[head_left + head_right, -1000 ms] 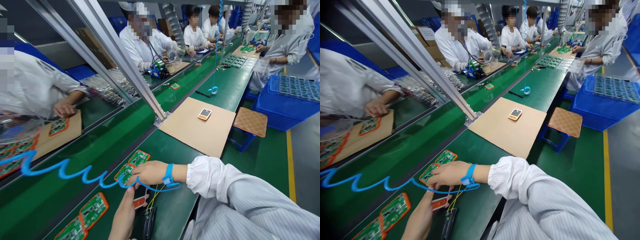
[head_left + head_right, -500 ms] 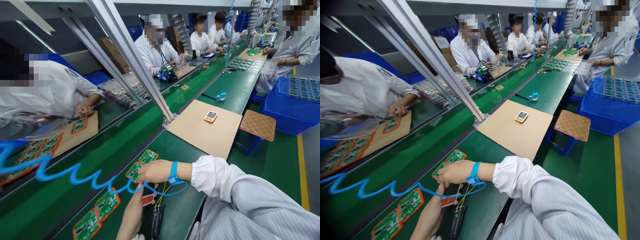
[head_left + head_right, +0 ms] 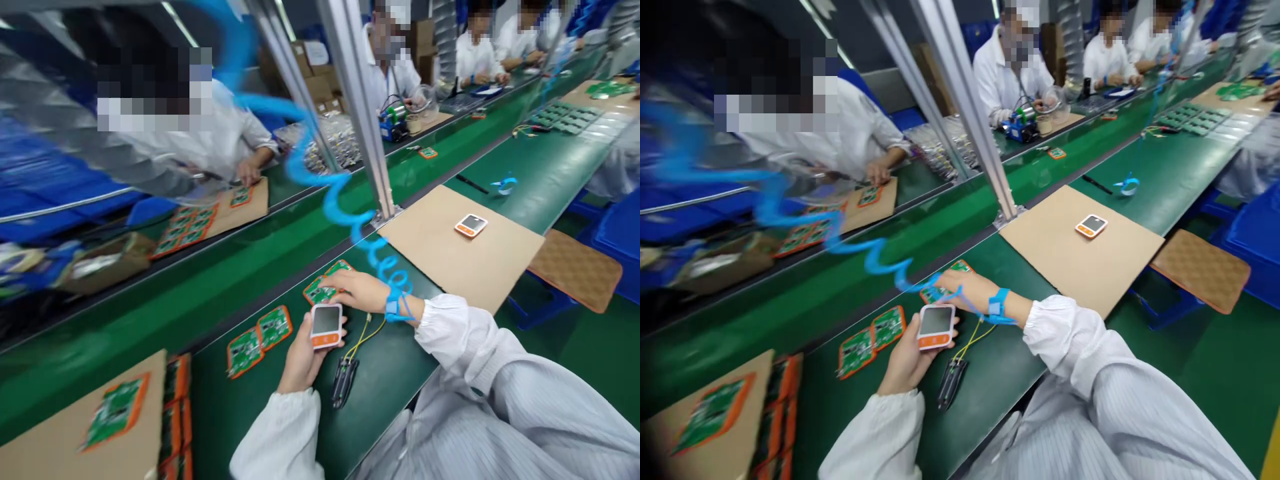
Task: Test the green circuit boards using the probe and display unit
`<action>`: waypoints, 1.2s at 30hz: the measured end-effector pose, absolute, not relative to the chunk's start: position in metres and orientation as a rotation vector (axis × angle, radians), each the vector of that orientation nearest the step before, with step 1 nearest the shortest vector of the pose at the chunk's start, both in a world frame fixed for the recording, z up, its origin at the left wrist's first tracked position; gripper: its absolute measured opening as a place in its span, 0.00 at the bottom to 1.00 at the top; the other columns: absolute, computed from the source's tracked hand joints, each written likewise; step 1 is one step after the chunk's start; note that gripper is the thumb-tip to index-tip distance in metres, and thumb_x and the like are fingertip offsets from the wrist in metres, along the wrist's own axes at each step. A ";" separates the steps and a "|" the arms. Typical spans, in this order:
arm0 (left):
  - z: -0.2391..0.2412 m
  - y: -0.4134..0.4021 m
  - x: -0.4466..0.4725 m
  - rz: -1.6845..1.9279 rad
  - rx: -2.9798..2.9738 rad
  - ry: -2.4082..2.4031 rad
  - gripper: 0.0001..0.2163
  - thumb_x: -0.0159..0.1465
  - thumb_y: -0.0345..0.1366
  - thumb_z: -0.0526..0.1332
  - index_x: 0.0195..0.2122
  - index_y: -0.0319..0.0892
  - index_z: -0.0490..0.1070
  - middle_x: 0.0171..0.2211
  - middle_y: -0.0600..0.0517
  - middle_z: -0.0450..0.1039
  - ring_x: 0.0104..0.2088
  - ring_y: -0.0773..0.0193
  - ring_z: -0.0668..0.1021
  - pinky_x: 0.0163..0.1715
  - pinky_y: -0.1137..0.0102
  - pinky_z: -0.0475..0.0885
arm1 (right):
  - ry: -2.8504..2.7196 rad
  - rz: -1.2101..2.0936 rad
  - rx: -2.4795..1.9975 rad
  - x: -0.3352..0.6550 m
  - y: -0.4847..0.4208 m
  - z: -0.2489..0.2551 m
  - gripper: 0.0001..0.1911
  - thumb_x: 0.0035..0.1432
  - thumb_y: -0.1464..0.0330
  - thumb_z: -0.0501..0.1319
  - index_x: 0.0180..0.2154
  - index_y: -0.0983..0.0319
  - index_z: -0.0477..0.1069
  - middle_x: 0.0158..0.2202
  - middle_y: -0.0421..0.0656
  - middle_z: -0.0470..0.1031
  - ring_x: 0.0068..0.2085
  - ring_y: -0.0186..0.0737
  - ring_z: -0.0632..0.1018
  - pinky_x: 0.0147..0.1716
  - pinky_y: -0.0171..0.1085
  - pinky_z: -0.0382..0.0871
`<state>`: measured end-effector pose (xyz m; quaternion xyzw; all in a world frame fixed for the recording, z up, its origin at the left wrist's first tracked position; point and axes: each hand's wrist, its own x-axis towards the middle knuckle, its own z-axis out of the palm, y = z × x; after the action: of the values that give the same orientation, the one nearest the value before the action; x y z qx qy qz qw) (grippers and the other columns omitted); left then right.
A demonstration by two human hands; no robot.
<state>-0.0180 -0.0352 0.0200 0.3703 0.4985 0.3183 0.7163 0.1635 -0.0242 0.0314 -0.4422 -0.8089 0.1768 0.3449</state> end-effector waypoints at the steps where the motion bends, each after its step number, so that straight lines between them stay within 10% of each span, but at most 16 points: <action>1: 0.020 -0.035 -0.018 0.710 0.804 1.080 0.19 0.67 0.43 0.51 0.51 0.34 0.65 0.31 0.43 0.78 0.27 0.58 0.80 0.24 0.66 0.76 | -2.083 0.509 -1.146 0.160 -0.024 0.027 0.16 0.63 0.71 0.56 0.52 0.67 0.67 0.49 0.50 0.72 0.52 0.38 0.72 0.53 0.37 0.66; 36: -0.001 -0.030 -0.016 0.829 0.578 0.917 0.19 0.68 0.45 0.48 0.39 0.35 0.70 0.27 0.46 0.77 0.26 0.61 0.79 0.26 0.68 0.76 | -1.867 0.683 -1.298 0.134 -0.048 0.057 0.07 0.58 0.78 0.58 0.29 0.64 0.70 0.32 0.44 0.71 0.37 0.36 0.72 0.39 0.35 0.65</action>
<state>-0.0161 -0.0298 -0.0009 0.2672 0.4236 0.3831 0.7761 0.1344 -0.0479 0.0569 -0.5071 -0.7293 0.2666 0.3741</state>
